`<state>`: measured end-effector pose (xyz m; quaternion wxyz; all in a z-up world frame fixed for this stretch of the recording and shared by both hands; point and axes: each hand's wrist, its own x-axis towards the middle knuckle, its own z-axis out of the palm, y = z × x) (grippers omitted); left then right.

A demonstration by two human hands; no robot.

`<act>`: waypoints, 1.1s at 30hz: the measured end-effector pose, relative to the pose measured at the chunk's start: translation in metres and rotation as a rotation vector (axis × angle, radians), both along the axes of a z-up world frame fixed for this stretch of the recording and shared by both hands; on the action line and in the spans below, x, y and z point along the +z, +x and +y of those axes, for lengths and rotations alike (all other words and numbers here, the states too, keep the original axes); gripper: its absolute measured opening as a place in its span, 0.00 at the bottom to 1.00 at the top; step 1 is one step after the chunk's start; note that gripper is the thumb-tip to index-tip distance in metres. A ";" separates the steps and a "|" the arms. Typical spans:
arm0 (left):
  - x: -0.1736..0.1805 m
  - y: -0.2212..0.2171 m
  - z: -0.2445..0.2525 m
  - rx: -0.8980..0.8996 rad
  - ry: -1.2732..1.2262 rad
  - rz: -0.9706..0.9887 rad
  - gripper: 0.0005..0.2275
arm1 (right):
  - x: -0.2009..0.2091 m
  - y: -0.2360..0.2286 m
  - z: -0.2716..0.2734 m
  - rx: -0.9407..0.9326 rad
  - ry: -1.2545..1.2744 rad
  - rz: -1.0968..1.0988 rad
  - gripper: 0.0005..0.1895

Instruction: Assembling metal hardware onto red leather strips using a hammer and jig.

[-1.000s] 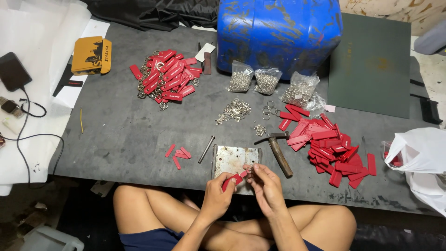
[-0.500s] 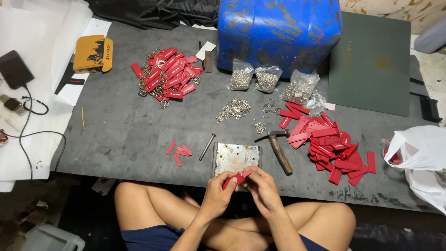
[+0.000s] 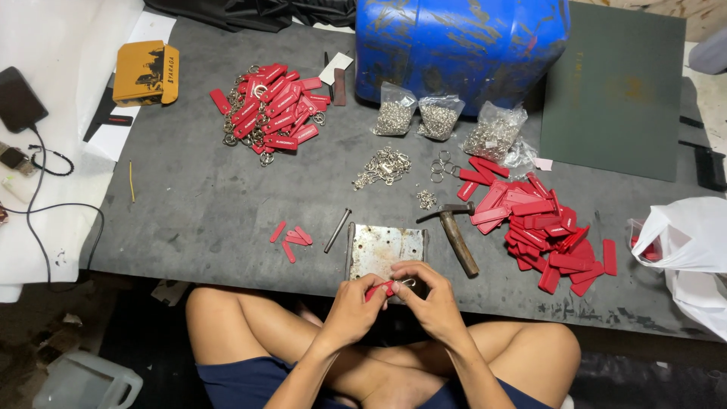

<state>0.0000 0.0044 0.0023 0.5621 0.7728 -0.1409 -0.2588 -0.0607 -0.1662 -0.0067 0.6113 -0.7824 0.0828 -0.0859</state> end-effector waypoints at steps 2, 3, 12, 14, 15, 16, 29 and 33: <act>-0.004 0.001 0.002 -0.028 -0.014 -0.003 0.11 | 0.001 -0.002 -0.003 -0.004 -0.012 0.064 0.07; -0.005 0.001 0.002 -0.054 -0.031 -0.010 0.12 | 0.002 -0.002 -0.004 -0.006 -0.027 0.124 0.06; -0.002 0.005 0.006 -0.122 0.030 0.014 0.08 | -0.017 -0.006 -0.012 0.039 0.171 0.184 0.04; -0.004 0.006 0.005 -0.120 0.020 0.022 0.08 | -0.028 -0.006 -0.020 0.070 0.280 0.194 0.06; -0.005 0.006 0.005 -0.119 0.011 0.033 0.08 | -0.034 -0.008 -0.024 0.100 0.390 0.206 0.08; -0.003 0.006 0.005 -0.119 0.012 0.035 0.08 | -0.035 -0.008 -0.025 0.100 0.390 0.207 0.08; 0.000 0.009 0.007 -0.200 -0.007 -0.030 0.09 | 0.004 -0.002 -0.015 0.077 0.082 0.213 0.05; 0.004 0.018 0.006 -0.328 0.213 -0.053 0.11 | -0.005 0.004 -0.018 0.036 -0.103 0.269 0.08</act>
